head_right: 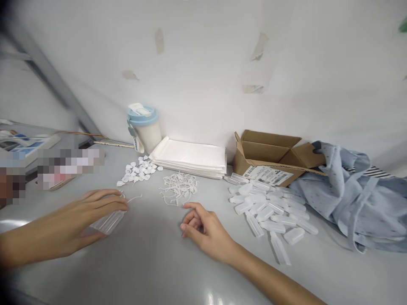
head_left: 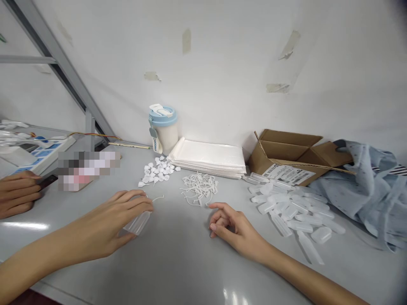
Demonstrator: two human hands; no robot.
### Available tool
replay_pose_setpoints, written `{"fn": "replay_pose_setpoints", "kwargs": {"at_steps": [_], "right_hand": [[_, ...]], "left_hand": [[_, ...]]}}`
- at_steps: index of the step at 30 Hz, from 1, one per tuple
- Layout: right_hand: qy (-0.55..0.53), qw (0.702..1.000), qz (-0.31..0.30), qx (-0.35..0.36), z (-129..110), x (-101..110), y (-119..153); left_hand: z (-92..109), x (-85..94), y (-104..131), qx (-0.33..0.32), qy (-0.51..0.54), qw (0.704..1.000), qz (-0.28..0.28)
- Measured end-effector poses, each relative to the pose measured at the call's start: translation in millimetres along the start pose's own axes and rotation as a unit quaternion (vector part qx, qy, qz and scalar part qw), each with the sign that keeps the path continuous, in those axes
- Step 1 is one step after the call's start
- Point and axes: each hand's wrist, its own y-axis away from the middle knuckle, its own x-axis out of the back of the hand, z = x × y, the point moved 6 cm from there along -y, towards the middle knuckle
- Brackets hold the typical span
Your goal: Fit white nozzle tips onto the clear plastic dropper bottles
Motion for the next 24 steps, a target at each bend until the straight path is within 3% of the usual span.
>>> {"fn": "replay_pose_setpoints", "kwargs": {"at_steps": [13,19,24], "right_hand": [[-0.013,1.0,0.009,-0.001,-1,1,2],[-0.036,0.999,0.008,0.011,3,0,6],[-0.004,0.999,0.018,0.027,-2,6,6]], "left_hand": [[0,-2.3,3,-0.017,-0.049,0.999,0.011],[5,10.1,6,-0.03,-0.074,0.996,0.032],[28,25.6,-24,-0.038,-0.052,0.996,0.06]]}}
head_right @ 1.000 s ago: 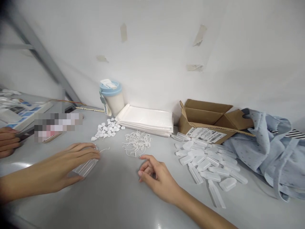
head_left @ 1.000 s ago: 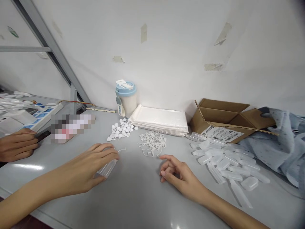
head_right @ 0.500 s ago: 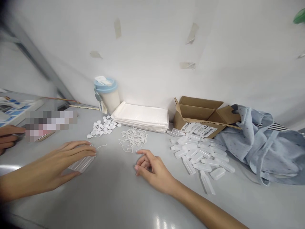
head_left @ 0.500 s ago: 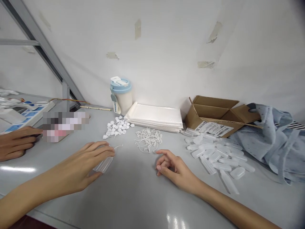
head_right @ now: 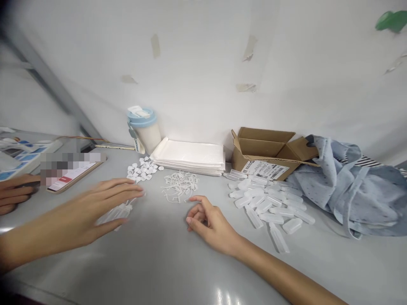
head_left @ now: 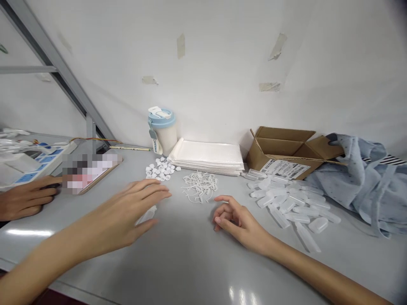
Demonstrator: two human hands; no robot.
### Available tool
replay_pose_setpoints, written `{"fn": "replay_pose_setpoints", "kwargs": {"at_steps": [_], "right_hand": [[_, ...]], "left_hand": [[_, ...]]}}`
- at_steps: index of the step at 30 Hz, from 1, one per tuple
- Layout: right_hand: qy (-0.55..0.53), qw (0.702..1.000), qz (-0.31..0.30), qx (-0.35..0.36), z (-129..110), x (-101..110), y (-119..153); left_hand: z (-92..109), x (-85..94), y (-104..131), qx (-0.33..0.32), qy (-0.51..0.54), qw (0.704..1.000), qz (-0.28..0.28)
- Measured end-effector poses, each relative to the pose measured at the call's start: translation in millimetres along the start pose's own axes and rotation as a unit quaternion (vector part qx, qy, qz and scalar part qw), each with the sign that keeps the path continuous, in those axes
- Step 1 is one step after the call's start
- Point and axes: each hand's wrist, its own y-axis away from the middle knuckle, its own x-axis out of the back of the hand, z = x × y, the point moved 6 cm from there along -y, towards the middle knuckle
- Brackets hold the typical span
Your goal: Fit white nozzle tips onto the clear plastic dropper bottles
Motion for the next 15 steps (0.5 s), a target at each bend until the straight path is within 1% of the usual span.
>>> {"fn": "replay_pose_setpoints", "kwargs": {"at_steps": [1,3,4,5,6,8,10,11,13,14,15], "right_hand": [[0.021,1.0,0.01,0.007,-4,4,0],[0.068,0.996,0.049,0.021,-13,17,2],[0.091,0.992,0.08,0.025,-18,26,4],[0.118,0.986,0.112,0.025,-21,35,8],[0.153,0.977,0.145,0.023,-22,44,14],[0.239,0.949,0.205,0.021,-23,61,31],[0.332,0.907,0.258,0.033,-21,74,52],[0.377,0.881,0.283,0.045,-20,80,64],[0.448,0.835,0.313,0.053,-16,89,86],[0.473,0.82,0.32,0.043,-13,93,94],[0.487,0.815,0.313,0.018,-8,98,100]], "left_hand": [[7,-0.9,-11,-0.006,0.01,1.0,0.005],[21,-6.5,-35,-0.022,0.013,1.0,0.015],[28,-12.3,-47,-0.028,0.005,1.0,0.006],[35,-20.1,-57,-0.036,-0.009,0.999,-0.014],[40,-26.2,-66,-0.038,-0.015,0.999,-0.018],[51,-37.2,-78,-0.045,-0.023,0.999,-0.019],[58,-46.1,-84,-0.05,-0.029,0.998,-0.007],[61,-49.9,-85,-0.049,-0.032,0.998,0.001],[64,-56.2,-85,-0.044,-0.035,0.998,0.018],[64,-58.9,-84,-0.042,-0.033,0.998,0.026],[65,-61.2,-84,-0.04,-0.029,0.998,0.031]]}}
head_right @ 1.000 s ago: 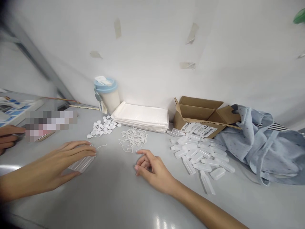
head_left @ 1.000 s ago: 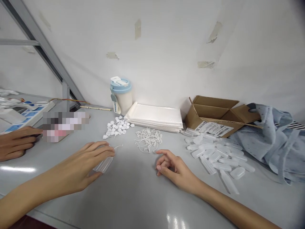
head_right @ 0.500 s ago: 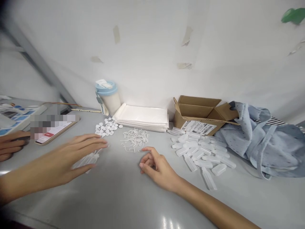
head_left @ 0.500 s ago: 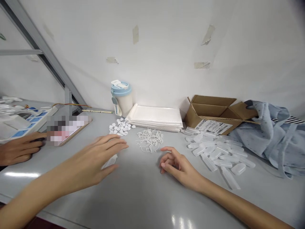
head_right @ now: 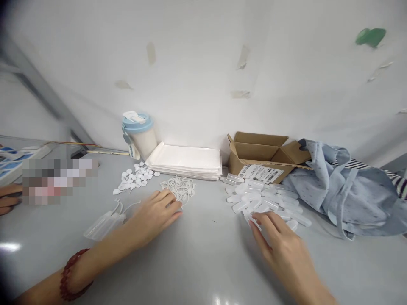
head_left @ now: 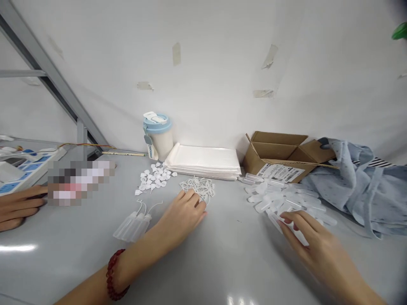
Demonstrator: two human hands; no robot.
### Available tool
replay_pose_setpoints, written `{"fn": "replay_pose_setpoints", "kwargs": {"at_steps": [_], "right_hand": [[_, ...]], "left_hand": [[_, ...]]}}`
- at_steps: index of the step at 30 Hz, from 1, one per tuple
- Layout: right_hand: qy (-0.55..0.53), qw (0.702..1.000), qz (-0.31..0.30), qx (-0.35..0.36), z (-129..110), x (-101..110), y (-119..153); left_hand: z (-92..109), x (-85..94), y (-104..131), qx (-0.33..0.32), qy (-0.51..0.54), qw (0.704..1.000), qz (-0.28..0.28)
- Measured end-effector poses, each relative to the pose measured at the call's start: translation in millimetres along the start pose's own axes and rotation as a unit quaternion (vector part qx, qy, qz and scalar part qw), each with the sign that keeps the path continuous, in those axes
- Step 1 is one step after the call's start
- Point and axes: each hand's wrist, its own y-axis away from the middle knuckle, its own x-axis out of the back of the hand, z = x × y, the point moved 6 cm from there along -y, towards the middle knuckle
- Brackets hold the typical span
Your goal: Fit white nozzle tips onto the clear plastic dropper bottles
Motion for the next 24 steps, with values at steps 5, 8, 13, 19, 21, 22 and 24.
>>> {"fn": "replay_pose_setpoints", "kwargs": {"at_steps": [5,8,13,19,21,22,24], "right_hand": [[0.066,0.99,-0.085,-0.094,31,-3,7],[0.059,0.979,-0.13,-0.143,44,-11,10],[0.045,0.976,-0.138,-0.162,65,-15,14],[0.01,0.956,-0.218,-0.196,88,-13,16],[-0.002,0.956,-0.204,-0.212,87,-3,13],[-0.017,0.957,-0.189,-0.219,86,2,10],[-0.05,0.961,-0.155,-0.224,79,14,5]], "left_hand": [[2,-3.9,6,-0.002,0.051,0.998,0.027],[2,0.5,8,0.006,0.089,0.994,0.065],[-3,12.7,11,0.043,0.154,0.976,0.15],[-9,26.5,16,0.107,0.254,0.94,0.2],[-15,26.7,18,0.16,0.322,0.914,0.188],[-18,24.9,19,0.194,0.366,0.894,0.173],[-22,19.1,21,0.258,0.45,0.845,0.132]]}}
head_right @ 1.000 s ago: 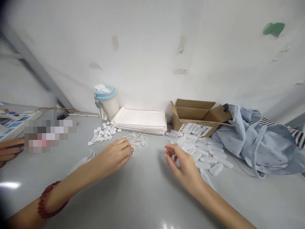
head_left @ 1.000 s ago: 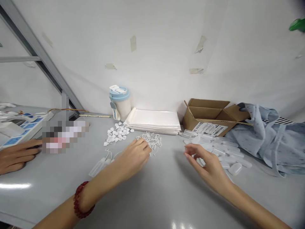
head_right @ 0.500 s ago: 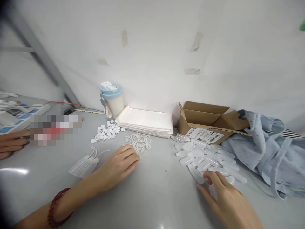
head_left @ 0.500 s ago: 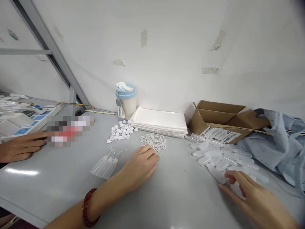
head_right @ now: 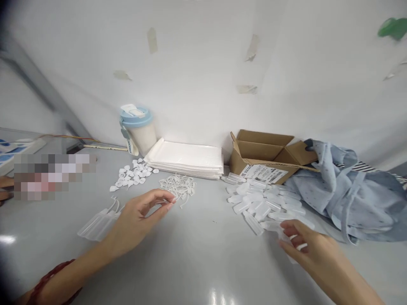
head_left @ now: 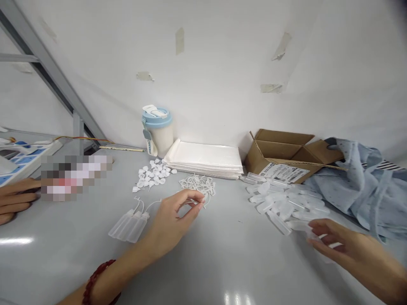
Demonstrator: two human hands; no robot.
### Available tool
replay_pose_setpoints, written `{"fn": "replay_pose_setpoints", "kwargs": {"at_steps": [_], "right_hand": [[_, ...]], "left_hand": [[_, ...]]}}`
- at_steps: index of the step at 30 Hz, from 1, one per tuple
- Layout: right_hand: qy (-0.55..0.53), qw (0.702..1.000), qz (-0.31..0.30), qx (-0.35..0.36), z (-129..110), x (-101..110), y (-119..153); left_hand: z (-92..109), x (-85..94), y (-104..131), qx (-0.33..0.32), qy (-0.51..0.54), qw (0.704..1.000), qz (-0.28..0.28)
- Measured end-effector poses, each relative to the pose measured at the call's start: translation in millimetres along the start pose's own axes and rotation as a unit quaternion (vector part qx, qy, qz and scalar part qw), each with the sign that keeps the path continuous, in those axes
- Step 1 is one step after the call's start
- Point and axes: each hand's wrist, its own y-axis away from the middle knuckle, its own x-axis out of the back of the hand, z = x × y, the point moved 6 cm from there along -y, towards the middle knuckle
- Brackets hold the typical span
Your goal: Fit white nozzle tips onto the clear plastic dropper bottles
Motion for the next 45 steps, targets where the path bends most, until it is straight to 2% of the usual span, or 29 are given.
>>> {"fn": "replay_pose_setpoints", "kwargs": {"at_steps": [3,5,7,8,11,13,15,16,19,23,28,36,45], "right_hand": [[-0.034,0.998,0.047,0.034,-20,11,5],[-0.067,0.989,0.123,0.054,-37,17,10],[-0.091,0.975,0.17,0.108,-63,13,17],[-0.098,0.969,0.171,0.15,-79,7,20],[-0.11,0.942,0.113,0.297,-132,-24,26],[-0.128,0.905,0.063,0.4,-163,-47,27],[-0.157,0.871,0.014,0.465,-184,-68,23],[-0.171,0.863,0.013,0.475,-190,-75,18],[-0.206,0.854,0.033,0.477,-197,-91,6],[-0.238,0.835,0.035,0.495,-195,-103,6],[-0.234,0.818,0.049,0.523,-191,-104,12],[-0.235,0.822,0.04,0.517,-188,-106,11],[-0.266,0.814,0.018,0.516,-188,-106,11]], "left_hand": [[-5,0.5,2,0.084,0.059,0.995,-0.014],[-5,1.5,4,0.098,0.073,0.992,-0.012],[-5,1.0,6,0.097,0.078,0.992,-0.016],[-5,-0.1,6,0.096,0.078,0.992,-0.022],[-4,-5.8,8,0.089,0.082,0.991,-0.053],[-4,-10.1,8,0.088,0.088,0.99,-0.073],[-5,-13.6,8,0.09,0.1,0.987,-0.086],[-6,-14.7,7,0.094,0.112,0.985,-0.089],[-10,-15.2,4,0.111,0.155,0.979,-0.079],[-14,-14.4,2,0.139,0.179,0.971,-0.069],[-16,-18.3,3,0.159,0.192,0.964,-0.097],[-20,-20.5,0,0.214,0.207,0.95,-0.096],[-22,-23.9,1,0.207,0.181,0.955,-0.113]]}}
